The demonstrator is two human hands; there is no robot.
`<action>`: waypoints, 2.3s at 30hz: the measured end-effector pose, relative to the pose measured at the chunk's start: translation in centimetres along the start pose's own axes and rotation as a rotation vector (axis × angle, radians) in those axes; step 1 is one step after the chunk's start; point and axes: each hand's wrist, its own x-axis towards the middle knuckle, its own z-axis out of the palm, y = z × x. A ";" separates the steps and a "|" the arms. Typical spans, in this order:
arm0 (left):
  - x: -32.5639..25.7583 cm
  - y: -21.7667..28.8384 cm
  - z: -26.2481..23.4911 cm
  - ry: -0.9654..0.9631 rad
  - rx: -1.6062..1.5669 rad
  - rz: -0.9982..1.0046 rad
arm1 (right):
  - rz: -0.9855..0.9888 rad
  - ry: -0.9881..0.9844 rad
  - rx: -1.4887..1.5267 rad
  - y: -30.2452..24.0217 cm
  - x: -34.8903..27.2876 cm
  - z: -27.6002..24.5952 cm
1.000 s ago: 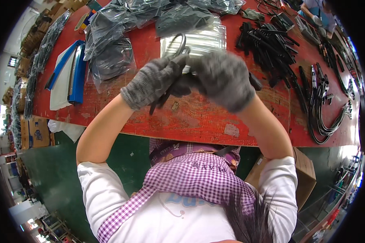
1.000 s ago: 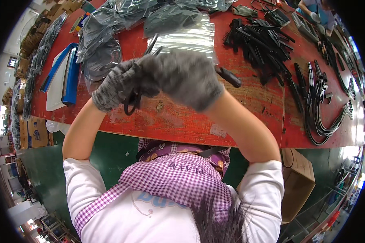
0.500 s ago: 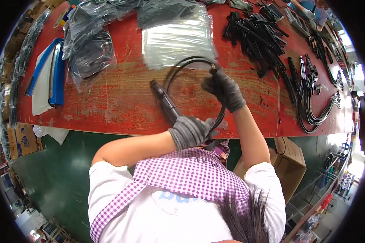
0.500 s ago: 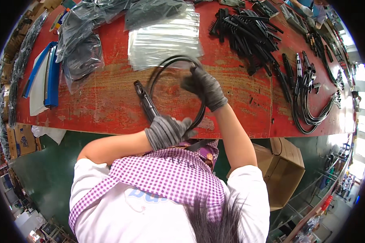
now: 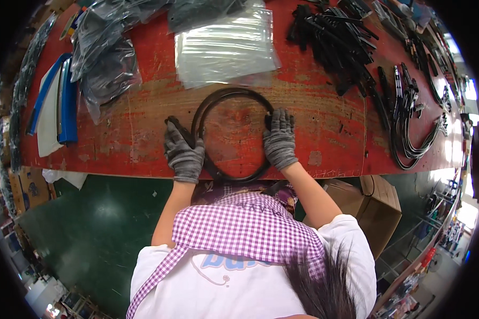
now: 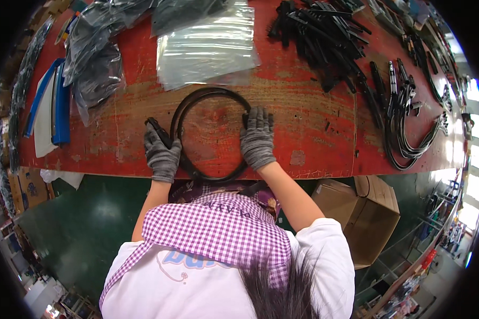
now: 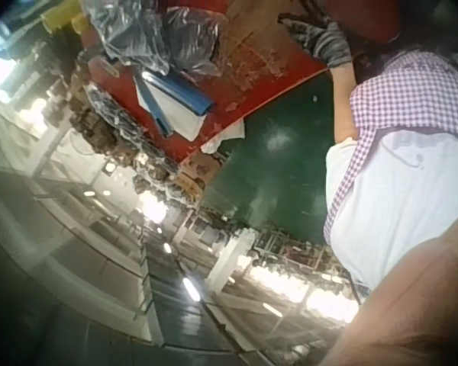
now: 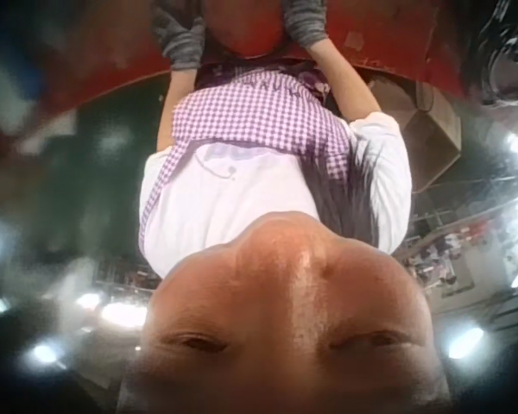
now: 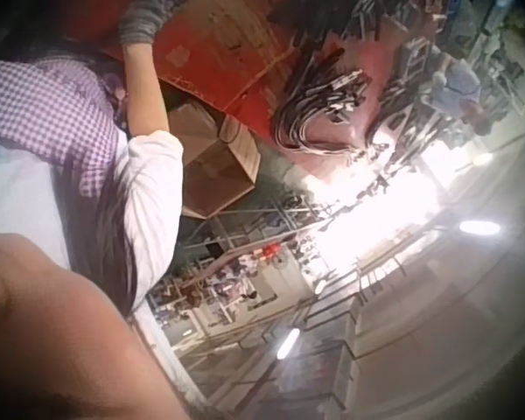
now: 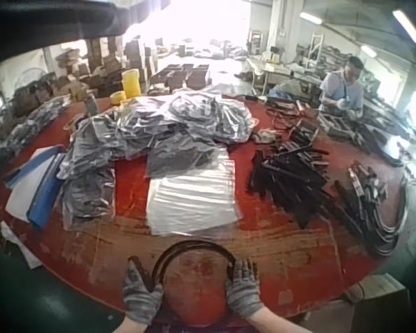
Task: The person repeatedly picks up black cables and small black plastic components from a red workbench, places them into clear plastic bags, and sets the sealed bags aside. The process is continuous and repetitive, involving handling multiple units of the same items.
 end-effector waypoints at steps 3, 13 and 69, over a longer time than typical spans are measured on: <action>-0.8 2.4 1.0 -0.012 -0.060 0.507 | -0.028 -0.031 0.004 -0.8 0.6 0.0; 0.7 3.2 1.9 -0.134 0.280 0.458 | 0.004 -0.051 0.011 0.8 -1.4 -0.8; 10.8 6.8 -0.3 -0.320 -0.753 0.133 | -0.227 -0.224 0.524 -4.6 20.9 -1.5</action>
